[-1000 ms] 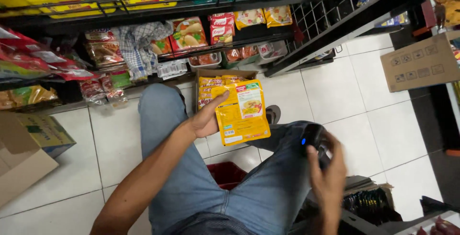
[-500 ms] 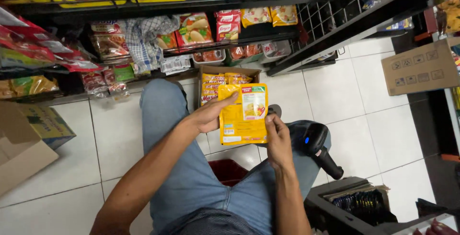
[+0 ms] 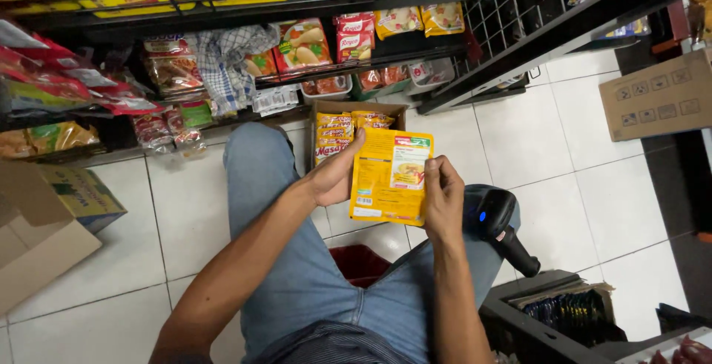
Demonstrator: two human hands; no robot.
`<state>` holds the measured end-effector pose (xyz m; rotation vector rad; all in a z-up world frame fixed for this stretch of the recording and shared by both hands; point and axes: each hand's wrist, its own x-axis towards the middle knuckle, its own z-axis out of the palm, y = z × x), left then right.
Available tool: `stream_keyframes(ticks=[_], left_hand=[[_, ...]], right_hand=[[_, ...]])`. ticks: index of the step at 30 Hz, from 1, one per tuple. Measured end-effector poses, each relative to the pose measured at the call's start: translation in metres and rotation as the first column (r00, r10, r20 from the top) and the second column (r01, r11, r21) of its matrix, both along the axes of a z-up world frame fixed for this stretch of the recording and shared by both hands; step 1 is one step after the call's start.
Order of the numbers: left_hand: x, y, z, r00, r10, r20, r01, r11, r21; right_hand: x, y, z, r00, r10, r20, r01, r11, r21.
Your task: Scan and stock grocery products on retail shelves.
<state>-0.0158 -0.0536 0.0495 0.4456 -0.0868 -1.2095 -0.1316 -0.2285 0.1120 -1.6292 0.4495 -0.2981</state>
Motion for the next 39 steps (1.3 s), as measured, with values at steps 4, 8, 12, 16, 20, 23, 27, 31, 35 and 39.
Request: stream_keyframes(ticks=[4, 8, 12, 16, 20, 23, 27, 31, 35, 39], left_hand=[[0.001, 0.001, -0.005, 1.0, 0.021, 0.006, -0.022, 0.999, 0.032], [0.003, 0.005, 0.011, 0.995, 0.083, 0.061, -0.081, 0.996, -0.042], [0.006, 0.014, 0.044, 0.987, 0.16, 0.013, -0.159, 0.986, -0.048], [-0.003, 0.007, 0.01, 0.987, 0.149, -0.062, -0.148, 0.989, 0.018], [-0.017, 0.0, 0.008, 0.999, 0.025, 0.032, -0.027, 0.997, 0.078], [-0.016, 0.001, 0.01, 0.998, 0.001, 0.063, -0.006, 0.997, 0.071], [-0.007, 0.009, 0.017, 0.999, 0.051, 0.019, -0.051, 0.997, 0.05], [-0.001, 0.01, 0.027, 0.997, 0.079, -0.011, -0.079, 0.997, -0.006], [0.0, 0.012, 0.03, 0.998, 0.053, -0.034, -0.055, 0.997, -0.06], [-0.003, 0.006, 0.012, 0.996, 0.071, -0.055, -0.076, 0.993, -0.09]], right_hand=[[-0.006, 0.0, -0.006, 0.999, -0.024, 0.029, 0.028, 0.988, -0.149], [-0.009, -0.002, -0.007, 0.998, 0.061, 0.025, -0.053, 0.966, -0.255], [-0.023, 0.005, -0.006, 0.959, 0.201, -0.2, -0.226, 0.968, -0.112], [-0.027, 0.004, -0.013, 0.984, 0.118, -0.133, -0.126, 0.991, -0.052], [-0.039, -0.016, -0.019, 0.988, 0.045, -0.148, -0.079, 0.97, -0.231], [-0.051, -0.014, 0.035, 0.986, -0.006, -0.169, -0.078, 0.868, -0.49], [-0.094, -0.048, 0.078, 0.98, -0.18, -0.087, 0.027, 0.551, -0.834], [-0.12, -0.087, 0.055, 0.935, -0.199, -0.295, -0.195, 0.408, -0.892], [-0.127, -0.078, 0.031, 0.747, -0.397, -0.533, -0.283, 0.535, -0.796], [-0.116, -0.047, 0.043, 0.709, -0.392, -0.587, -0.149, 0.729, -0.668]])
